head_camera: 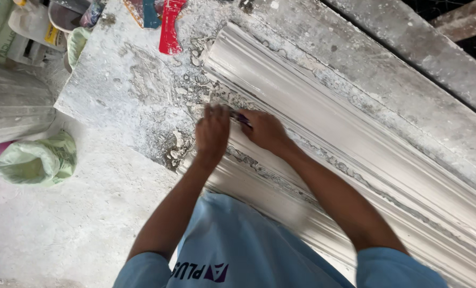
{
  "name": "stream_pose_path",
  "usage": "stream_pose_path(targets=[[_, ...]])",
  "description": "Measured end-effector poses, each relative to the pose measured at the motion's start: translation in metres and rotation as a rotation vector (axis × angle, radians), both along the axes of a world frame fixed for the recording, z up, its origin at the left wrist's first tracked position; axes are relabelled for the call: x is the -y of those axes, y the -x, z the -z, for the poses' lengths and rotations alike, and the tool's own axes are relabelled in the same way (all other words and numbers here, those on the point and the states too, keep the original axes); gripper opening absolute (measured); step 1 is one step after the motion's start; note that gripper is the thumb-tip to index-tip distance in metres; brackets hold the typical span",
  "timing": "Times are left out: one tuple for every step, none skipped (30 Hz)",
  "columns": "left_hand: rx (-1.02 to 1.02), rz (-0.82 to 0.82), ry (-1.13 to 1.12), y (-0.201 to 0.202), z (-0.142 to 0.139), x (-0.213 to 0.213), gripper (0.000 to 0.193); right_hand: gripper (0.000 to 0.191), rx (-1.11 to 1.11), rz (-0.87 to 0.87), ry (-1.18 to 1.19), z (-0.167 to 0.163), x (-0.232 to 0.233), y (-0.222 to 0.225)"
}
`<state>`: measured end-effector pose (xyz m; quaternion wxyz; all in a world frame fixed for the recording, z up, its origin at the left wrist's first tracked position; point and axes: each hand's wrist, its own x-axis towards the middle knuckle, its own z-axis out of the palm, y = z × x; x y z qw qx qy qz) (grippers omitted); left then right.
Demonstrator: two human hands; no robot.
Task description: The person squeezes white plaster slurry from a plastic bottle into a fluted decorative cornice mold, guiding it along the grooves with a finger. They then wash their hands and the bottle at a tap, wipe the mold with a cloth, and scrape excess plaster from the mold edges with a small knife.
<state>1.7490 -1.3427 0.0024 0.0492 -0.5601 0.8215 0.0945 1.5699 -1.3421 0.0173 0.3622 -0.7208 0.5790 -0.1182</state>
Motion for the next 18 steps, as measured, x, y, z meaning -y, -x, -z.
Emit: stream_pose_path(targets=[[-0.095,-0.031,0.097,-0.007,-0.004,-0.001,0.057,0.039,0.058,0.023,-0.03,0.003,0.001,-0.004],[-0.191,-0.057,0.196,-0.014,-0.007,-0.003,0.054,0.04,0.116,0.05,-0.056,0.007,0.0,-0.01],[-0.345,-0.066,0.278,-0.016,-0.01,-0.007,0.051,0.042,0.171,0.081,-0.082,0.009,-0.002,-0.011],[-0.499,-0.075,0.353,-0.017,-0.011,-0.015,0.048,0.04,0.241,0.127,-0.055,0.011,-0.007,-0.013],[-0.657,-0.08,0.425,-0.017,-0.012,-0.025,0.046,0.04,0.309,0.175,-0.025,0.012,-0.015,-0.012],[-0.78,-0.043,0.395,-0.009,-0.01,-0.035,0.045,0.04,0.373,0.226,0.007,0.011,-0.025,-0.008],[-0.9,-0.006,0.355,-0.002,-0.007,-0.048,0.046,0.044,0.476,0.271,-0.147,0.01,-0.041,-0.006],[-1.086,-0.202,-0.209,0.004,-0.004,-0.061,0.047,0.049,0.582,0.313,-0.297,0.008,-0.06,-0.004],[-1.202,-0.375,-0.796,0.009,0.001,-0.072,0.052,0.054,0.691,0.35,-0.437,0.005,-0.077,-0.005],[-1.298,-0.373,-0.817,0.011,0.005,-0.082,0.051,0.064,0.683,0.279,-0.352,0.002,-0.097,-0.01],[-1.393,-0.37,-0.843,0.013,0.01,-0.09,0.05,0.075,0.671,0.212,-0.267,0.0,-0.117,-0.014],[-1.489,-0.363,-0.872,0.012,0.014,-0.094,0.05,0.078,0.649,0.213,-0.2,-0.002,-0.134,-0.017],[-1.367,-0.39,-0.954,0.007,0.017,-0.094,0.049,0.081,0.624,0.217,-0.135,-0.002,-0.15,-0.017],[-1.238,-0.415,-1.034,0.001,0.019,-0.09,0.048,0.085,0.598,0.226,-0.074,-0.001,-0.166,-0.016],[-1.102,-0.436,-1.109,-0.006,0.019,-0.083,0.048,0.08,0.517,0.288,-0.056,0.003,-0.18,-0.013],[-1.013,-0.191,-0.84,-0.015,0.017,-0.072,0.042,0.076,0.435,0.351,-0.044,0.007,-0.196,-0.006],[-0.916,0.048,-0.573,-0.024,0.014,-0.058,0.037,0.071,0.354,0.414,-0.037,0.012,-0.215,-0.001],[-0.82,0.288,-0.297,-0.028,0.01,-0.041,0.033,0.068,0.222,0.458,0.098,0.019,-0.23,0.006]])
